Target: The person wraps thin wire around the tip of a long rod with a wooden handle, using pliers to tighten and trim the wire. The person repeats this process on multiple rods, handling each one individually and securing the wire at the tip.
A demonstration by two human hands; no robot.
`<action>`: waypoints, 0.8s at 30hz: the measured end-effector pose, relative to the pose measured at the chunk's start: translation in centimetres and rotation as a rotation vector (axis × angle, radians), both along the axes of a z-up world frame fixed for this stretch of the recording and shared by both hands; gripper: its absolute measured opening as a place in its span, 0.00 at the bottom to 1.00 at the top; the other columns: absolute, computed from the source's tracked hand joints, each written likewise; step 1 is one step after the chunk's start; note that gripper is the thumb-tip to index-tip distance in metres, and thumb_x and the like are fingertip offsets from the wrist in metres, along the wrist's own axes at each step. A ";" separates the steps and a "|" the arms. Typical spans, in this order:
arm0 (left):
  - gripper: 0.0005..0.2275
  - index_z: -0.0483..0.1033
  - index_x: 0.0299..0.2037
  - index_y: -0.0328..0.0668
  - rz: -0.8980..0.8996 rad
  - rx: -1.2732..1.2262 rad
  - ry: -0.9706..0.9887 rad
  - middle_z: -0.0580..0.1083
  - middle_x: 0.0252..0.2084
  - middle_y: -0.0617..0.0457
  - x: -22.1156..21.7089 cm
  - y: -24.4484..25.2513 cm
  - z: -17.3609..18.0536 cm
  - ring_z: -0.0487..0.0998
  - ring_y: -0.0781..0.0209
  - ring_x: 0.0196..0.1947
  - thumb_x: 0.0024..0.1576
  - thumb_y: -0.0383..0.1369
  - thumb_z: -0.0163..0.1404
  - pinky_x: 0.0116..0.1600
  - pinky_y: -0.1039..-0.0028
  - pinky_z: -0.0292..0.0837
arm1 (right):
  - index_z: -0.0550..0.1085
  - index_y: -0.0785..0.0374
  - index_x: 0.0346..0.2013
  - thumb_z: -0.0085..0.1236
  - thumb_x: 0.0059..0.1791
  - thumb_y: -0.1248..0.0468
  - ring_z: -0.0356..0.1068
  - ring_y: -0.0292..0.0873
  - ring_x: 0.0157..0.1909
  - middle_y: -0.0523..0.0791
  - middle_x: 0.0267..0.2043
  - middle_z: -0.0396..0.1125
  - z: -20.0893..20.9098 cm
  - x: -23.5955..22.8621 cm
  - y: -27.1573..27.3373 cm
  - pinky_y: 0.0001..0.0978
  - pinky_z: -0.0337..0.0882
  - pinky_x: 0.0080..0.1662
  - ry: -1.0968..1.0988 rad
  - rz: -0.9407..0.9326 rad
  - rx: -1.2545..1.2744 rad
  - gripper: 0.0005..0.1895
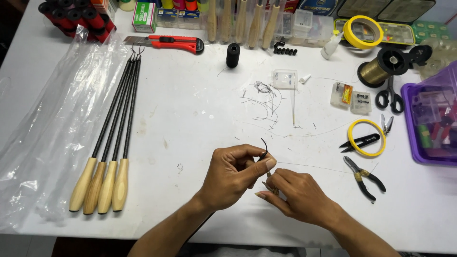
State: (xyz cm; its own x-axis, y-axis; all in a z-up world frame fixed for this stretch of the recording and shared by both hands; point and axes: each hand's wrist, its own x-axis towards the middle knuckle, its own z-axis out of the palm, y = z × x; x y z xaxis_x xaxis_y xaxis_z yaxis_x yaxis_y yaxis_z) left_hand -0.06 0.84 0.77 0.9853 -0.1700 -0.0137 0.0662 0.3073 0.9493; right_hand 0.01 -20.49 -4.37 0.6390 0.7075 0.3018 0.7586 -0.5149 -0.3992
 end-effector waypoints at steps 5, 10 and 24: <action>0.05 0.81 0.37 0.33 -0.005 -0.027 -0.011 0.64 0.15 0.61 0.2 -0.1 -0.4 0.58 0.72 0.15 0.58 0.28 0.59 0.23 0.80 0.54 | 0.67 0.57 0.29 0.60 0.52 0.55 0.61 0.40 0.21 0.39 0.25 0.62 0.6 0.1 0.2 0.32 0.61 0.21 -0.084 -0.019 0.039 0.14; 0.05 0.80 0.37 0.32 -0.018 -0.073 -0.029 0.64 0.15 0.61 0.1 -0.1 -0.3 0.56 0.72 0.16 0.58 0.28 0.59 0.23 0.79 0.51 | 0.68 0.59 0.29 0.61 0.51 0.57 0.63 0.39 0.21 0.39 0.25 0.64 0.5 0.4 0.2 0.31 0.63 0.24 -0.121 -0.014 0.066 0.14; 0.05 0.81 0.34 0.36 0.000 0.006 -0.028 0.61 0.13 0.62 0.1 0.1 0.1 0.55 0.74 0.15 0.58 0.30 0.59 0.23 0.79 0.50 | 0.68 0.58 0.28 0.60 0.52 0.57 0.63 0.39 0.21 0.39 0.25 0.64 -0.2 0.2 0.3 0.32 0.60 0.23 -0.099 -0.007 0.058 0.13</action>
